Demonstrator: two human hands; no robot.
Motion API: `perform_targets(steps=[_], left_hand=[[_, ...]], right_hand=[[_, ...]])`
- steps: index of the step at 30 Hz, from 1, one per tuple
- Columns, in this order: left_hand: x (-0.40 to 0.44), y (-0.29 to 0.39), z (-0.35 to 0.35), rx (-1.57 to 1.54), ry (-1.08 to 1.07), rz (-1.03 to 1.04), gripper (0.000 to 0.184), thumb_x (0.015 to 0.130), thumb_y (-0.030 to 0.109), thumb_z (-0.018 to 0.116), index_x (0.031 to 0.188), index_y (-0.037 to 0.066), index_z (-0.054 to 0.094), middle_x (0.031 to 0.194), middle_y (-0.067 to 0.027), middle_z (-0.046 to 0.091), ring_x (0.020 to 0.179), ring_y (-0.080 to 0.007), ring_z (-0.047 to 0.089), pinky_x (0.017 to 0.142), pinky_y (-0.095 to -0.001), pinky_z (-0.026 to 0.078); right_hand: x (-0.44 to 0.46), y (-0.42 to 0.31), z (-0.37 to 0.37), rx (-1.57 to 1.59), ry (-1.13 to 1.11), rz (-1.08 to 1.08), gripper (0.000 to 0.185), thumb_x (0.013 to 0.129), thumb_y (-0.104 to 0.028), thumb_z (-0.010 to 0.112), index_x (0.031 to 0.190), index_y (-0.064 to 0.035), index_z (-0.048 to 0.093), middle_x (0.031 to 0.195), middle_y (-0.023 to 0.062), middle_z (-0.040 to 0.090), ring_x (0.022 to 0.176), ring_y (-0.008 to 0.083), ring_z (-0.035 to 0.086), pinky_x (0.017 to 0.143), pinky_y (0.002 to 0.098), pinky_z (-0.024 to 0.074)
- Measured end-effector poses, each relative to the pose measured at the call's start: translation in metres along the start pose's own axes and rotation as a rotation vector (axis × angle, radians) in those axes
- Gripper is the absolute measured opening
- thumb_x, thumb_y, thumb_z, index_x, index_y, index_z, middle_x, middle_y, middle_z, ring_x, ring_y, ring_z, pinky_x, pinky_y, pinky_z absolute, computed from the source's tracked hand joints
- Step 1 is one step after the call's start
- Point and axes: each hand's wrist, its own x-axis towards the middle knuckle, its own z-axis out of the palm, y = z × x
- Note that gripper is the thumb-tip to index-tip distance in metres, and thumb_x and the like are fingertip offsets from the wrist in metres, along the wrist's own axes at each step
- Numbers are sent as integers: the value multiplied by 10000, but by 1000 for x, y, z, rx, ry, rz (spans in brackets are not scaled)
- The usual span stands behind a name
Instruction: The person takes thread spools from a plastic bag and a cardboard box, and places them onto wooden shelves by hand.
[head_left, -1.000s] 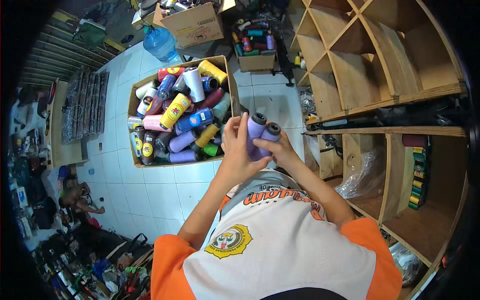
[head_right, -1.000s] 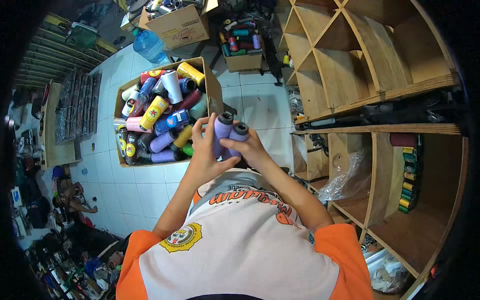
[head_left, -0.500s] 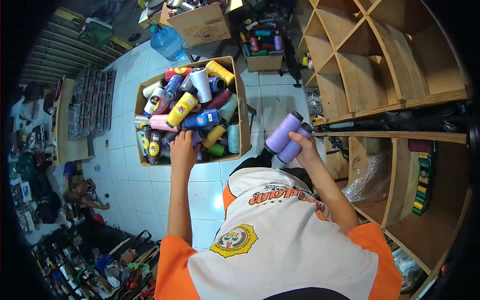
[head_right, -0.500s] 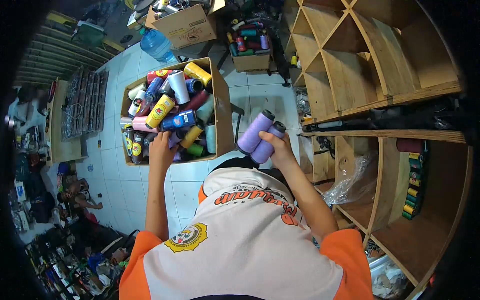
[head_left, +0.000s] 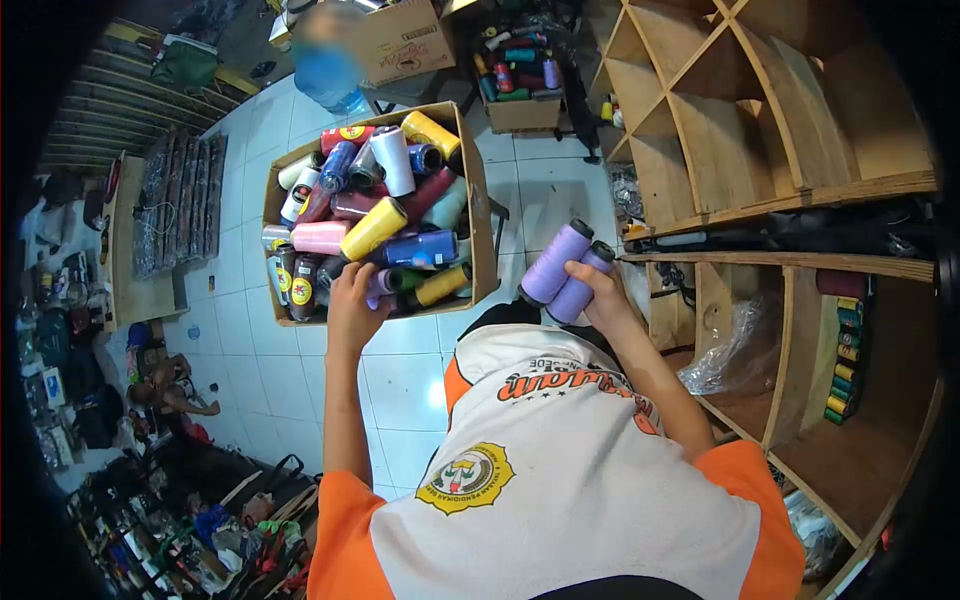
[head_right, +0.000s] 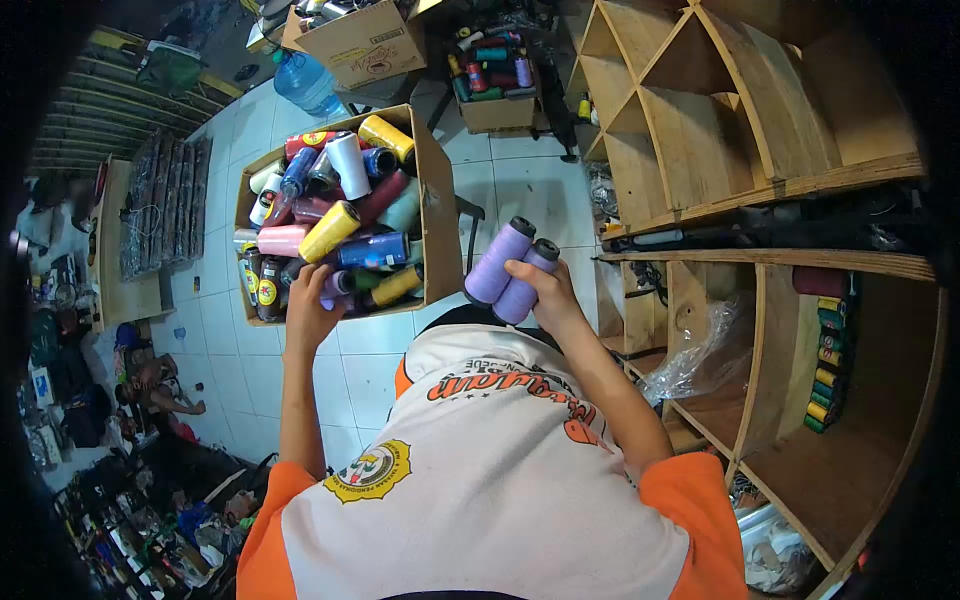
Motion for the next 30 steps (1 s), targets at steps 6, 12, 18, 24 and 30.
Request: perform_targets(steps=[6,12,18,24,30], left_hand=[[-1,4,-11,-163,65,35,527,588,56,673,1091,40,515,1082,-138,549,1016,-330,520,883,-393,408],[-2,0,-4,-609,245,-85,467,707,112,523,1159,6,480,942,-124,588,913,-240,574,810,-350,454],[34,82,-18,-1429,49,-298,435,795,145,587,1190,0,478,896,-72,580,803,-153,586,712,-287,477],[82,196,32,-1512,-443,-81,572,646,143,825,1119,34,522,951,-41,598,883,-150,584,788,-298,468],[105,271,59,-1363,-914,277,1013,513,57,885,1356,29,324,1181,-118,543,1073,-213,547,927,-339,442]], right_hand=[[3,4,-8,-57,-55,39,360,759,-176,682,1065,-29,565,975,67,606,907,173,595,841,342,475],[0,-1,1,-54,-13,13,312,721,-190,711,971,-29,615,894,67,630,844,167,610,794,331,481],[-13,-27,13,-60,-54,-4,376,697,-183,723,1009,-8,607,928,88,636,861,177,617,800,324,491],[-51,-68,16,-411,50,-217,348,690,-183,746,989,-38,641,900,44,661,830,130,617,790,296,487],[-103,-86,-21,-563,381,-269,409,692,-197,745,1036,-12,622,944,80,662,878,142,612,819,300,477]])
